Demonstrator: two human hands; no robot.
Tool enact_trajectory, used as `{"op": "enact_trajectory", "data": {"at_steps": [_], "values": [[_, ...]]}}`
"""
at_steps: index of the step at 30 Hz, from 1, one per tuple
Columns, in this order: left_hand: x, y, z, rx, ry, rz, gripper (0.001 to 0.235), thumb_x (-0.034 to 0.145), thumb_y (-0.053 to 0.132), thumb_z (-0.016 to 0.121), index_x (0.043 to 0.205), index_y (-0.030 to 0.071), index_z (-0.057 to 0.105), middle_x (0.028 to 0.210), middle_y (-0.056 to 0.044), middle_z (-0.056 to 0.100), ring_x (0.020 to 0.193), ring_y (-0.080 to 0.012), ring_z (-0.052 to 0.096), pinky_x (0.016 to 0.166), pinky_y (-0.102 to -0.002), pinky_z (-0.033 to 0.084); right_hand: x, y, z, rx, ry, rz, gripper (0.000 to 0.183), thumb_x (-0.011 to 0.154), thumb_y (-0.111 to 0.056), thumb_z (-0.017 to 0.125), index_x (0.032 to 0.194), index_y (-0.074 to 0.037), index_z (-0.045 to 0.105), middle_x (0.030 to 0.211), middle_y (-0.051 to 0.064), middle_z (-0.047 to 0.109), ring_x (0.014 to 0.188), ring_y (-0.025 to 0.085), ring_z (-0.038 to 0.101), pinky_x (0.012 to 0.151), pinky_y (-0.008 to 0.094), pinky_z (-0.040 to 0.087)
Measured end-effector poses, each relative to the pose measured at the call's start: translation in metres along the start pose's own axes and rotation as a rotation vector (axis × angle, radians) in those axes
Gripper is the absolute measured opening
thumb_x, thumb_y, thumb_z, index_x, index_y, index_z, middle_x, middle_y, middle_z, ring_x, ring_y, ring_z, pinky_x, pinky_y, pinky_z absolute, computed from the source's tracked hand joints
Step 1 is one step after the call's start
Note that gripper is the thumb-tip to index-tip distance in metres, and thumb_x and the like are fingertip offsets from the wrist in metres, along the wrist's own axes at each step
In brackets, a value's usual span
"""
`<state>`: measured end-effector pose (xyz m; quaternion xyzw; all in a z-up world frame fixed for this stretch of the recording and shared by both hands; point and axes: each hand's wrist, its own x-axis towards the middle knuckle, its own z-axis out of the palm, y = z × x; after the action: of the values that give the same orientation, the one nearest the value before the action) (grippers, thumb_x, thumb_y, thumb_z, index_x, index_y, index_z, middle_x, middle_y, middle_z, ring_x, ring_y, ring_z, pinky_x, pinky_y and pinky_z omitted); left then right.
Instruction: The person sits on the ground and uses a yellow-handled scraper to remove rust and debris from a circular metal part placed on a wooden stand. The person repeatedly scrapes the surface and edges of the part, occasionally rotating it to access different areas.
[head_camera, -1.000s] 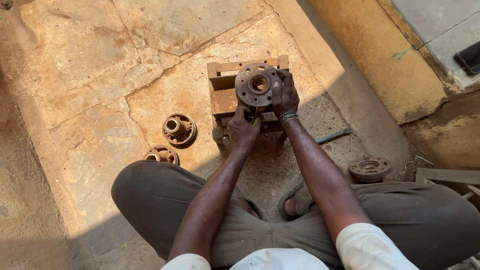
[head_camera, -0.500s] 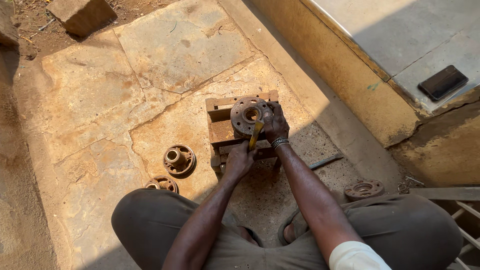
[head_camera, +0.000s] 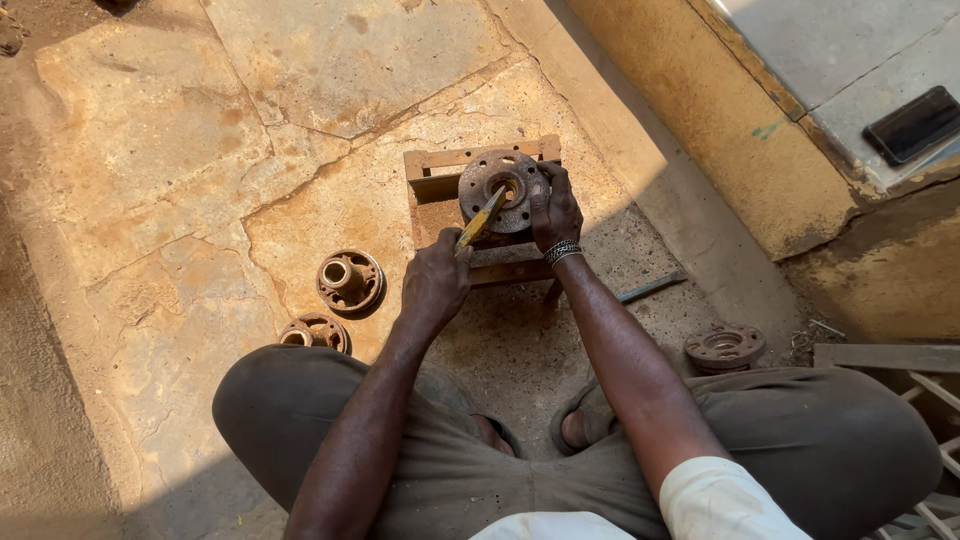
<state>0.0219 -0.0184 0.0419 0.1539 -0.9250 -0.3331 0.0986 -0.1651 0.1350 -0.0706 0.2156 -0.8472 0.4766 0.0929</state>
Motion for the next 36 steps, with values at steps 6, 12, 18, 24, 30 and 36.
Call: {"op": "enact_trajectory", "data": {"at_steps": [6,12,18,24,30,36], "values": [[-0.004,0.002,0.008,0.014,0.095,0.069,0.037,0.105,0.027,0.058,0.137,0.011,0.057,0.078,-0.012,0.070,0.062,-0.0244,0.068,0.056,-0.043,0.054,0.001,-0.001,0.002,0.008,0.023,-0.017,0.042,0.104,-0.039,0.048,0.138,-0.015,0.053,0.125,0.016,0.070,0.112,0.034,0.071,0.091,0.045,0.057],[0.024,0.001,0.029,0.050,-0.032,-0.013,0.040,0.107,0.031,0.057,0.143,0.014,0.055,0.068,-0.005,0.065,0.049,-0.0163,0.056,0.043,-0.036,0.048,0.001,-0.006,0.003,0.037,0.024,0.003,0.043,0.103,-0.040,0.047,0.138,-0.016,0.052,0.128,0.017,0.069,0.107,0.033,0.073,0.086,0.044,0.058],[0.023,0.001,0.032,0.134,-0.016,-0.003,0.037,0.106,0.034,0.056,0.140,0.019,0.059,0.066,-0.002,0.061,0.047,-0.0142,0.050,0.037,-0.033,0.044,0.006,0.005,0.005,0.018,0.038,-0.049,0.041,0.106,-0.039,0.048,0.139,-0.016,0.053,0.128,0.016,0.070,0.113,0.033,0.072,0.092,0.044,0.059],[0.027,0.002,0.034,0.136,-0.022,0.018,0.034,0.108,0.033,0.055,0.137,0.017,0.061,0.067,-0.003,0.061,0.047,-0.0127,0.049,0.037,-0.031,0.042,-0.002,0.004,0.004,0.029,0.029,-0.045,0.041,0.106,-0.038,0.047,0.140,-0.015,0.051,0.128,0.015,0.069,0.111,0.032,0.072,0.090,0.043,0.059],[0.033,0.000,0.027,0.080,0.067,0.077,0.034,0.105,0.031,0.058,0.136,0.018,0.064,0.072,-0.004,0.064,0.050,-0.0139,0.054,0.039,-0.031,0.047,-0.001,-0.003,0.002,0.036,0.001,-0.010,0.042,0.107,-0.039,0.046,0.141,-0.014,0.051,0.130,0.015,0.069,0.110,0.031,0.072,0.090,0.043,0.058],[0.030,0.005,0.032,0.120,0.028,0.012,0.036,0.103,0.032,0.063,0.136,0.018,0.064,0.079,-0.008,0.069,0.057,-0.0166,0.060,0.044,-0.033,0.051,0.010,-0.002,-0.001,0.000,0.032,-0.093,0.043,0.107,-0.039,0.047,0.142,-0.013,0.050,0.133,0.017,0.066,0.118,0.035,0.069,0.095,0.044,0.057]]}}
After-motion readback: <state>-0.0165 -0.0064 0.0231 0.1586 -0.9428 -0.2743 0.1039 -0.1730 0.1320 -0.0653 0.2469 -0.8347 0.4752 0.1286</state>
